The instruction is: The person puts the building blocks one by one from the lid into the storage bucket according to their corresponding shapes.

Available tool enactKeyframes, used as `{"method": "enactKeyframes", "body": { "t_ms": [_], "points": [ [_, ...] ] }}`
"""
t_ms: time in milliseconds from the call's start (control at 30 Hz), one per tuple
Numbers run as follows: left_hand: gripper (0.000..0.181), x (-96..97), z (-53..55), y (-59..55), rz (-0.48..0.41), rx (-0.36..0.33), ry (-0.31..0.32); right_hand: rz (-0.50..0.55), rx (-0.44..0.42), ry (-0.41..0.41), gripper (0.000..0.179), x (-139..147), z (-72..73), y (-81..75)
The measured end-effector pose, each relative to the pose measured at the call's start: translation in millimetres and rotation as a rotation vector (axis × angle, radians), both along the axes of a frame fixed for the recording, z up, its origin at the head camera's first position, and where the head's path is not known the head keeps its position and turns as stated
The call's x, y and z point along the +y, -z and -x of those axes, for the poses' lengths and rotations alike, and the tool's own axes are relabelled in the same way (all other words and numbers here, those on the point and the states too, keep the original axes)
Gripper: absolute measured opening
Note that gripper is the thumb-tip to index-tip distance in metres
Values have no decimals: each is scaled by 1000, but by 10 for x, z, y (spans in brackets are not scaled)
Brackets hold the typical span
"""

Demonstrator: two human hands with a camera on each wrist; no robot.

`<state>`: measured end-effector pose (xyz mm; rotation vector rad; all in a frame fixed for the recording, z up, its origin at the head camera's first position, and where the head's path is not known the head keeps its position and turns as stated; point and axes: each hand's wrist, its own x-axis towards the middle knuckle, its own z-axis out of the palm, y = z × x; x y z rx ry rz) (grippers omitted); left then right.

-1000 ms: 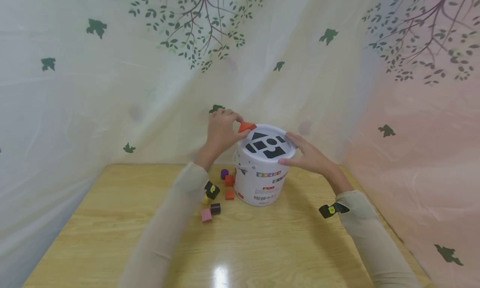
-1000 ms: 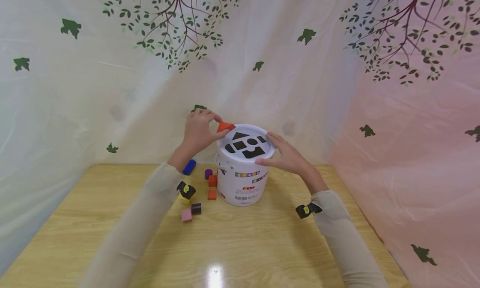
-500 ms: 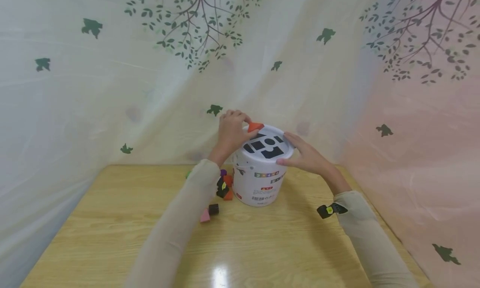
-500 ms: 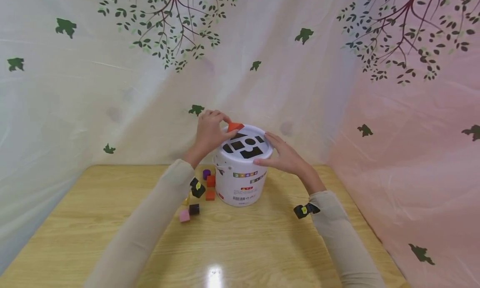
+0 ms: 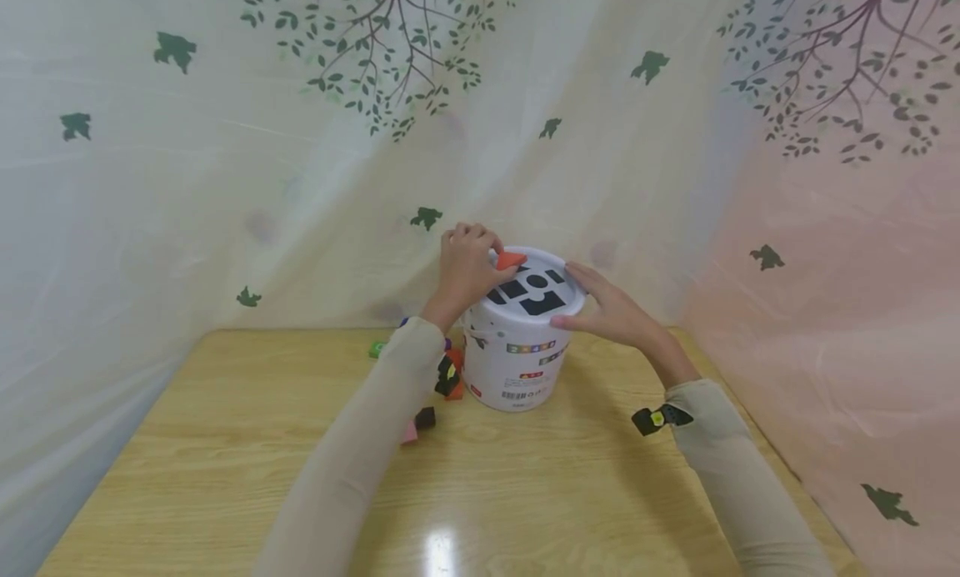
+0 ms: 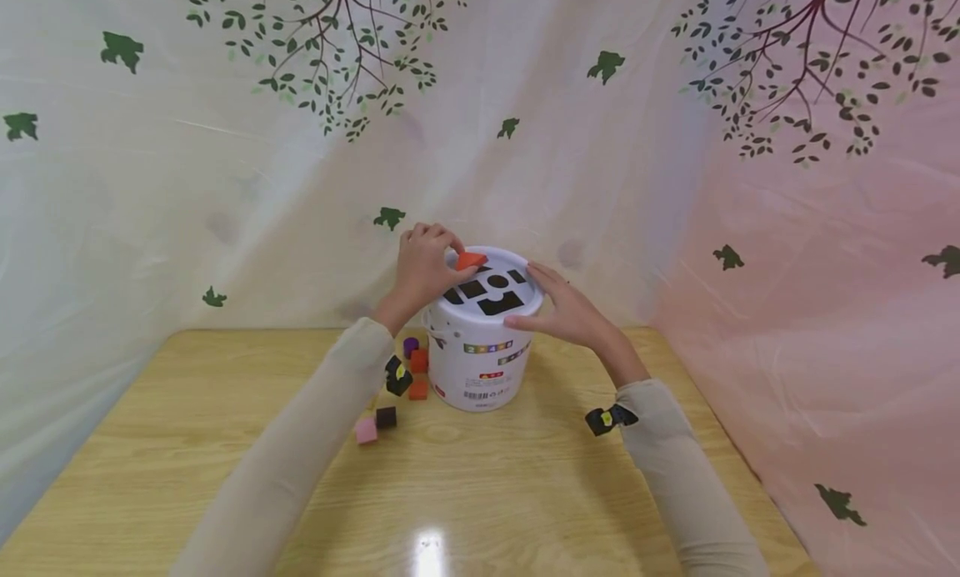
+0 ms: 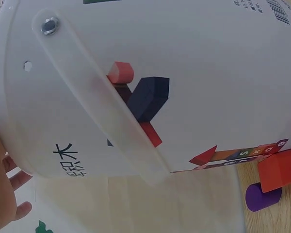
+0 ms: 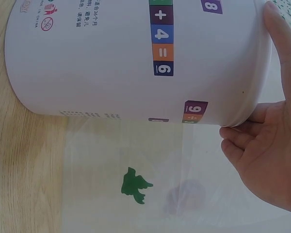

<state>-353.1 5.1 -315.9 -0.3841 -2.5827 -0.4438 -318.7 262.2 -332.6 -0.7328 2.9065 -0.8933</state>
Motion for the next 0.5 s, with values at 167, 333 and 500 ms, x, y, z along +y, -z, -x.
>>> {"method": "enactKeyframes", "body": {
  "t_ms": [167, 333, 500],
  "points": [
    [40, 12, -5, 5, 18, -22, -9, -4, -2, -1, 105, -7, -12, -12],
    [36, 16, -12, 11, 12, -23, -13, -7, 0, 0, 105, -7, -18, -18],
    [36, 6, -14, 24, 1, -18, -11, -8, -5, 4, 105, -1, -15, -11]
  ]
}}
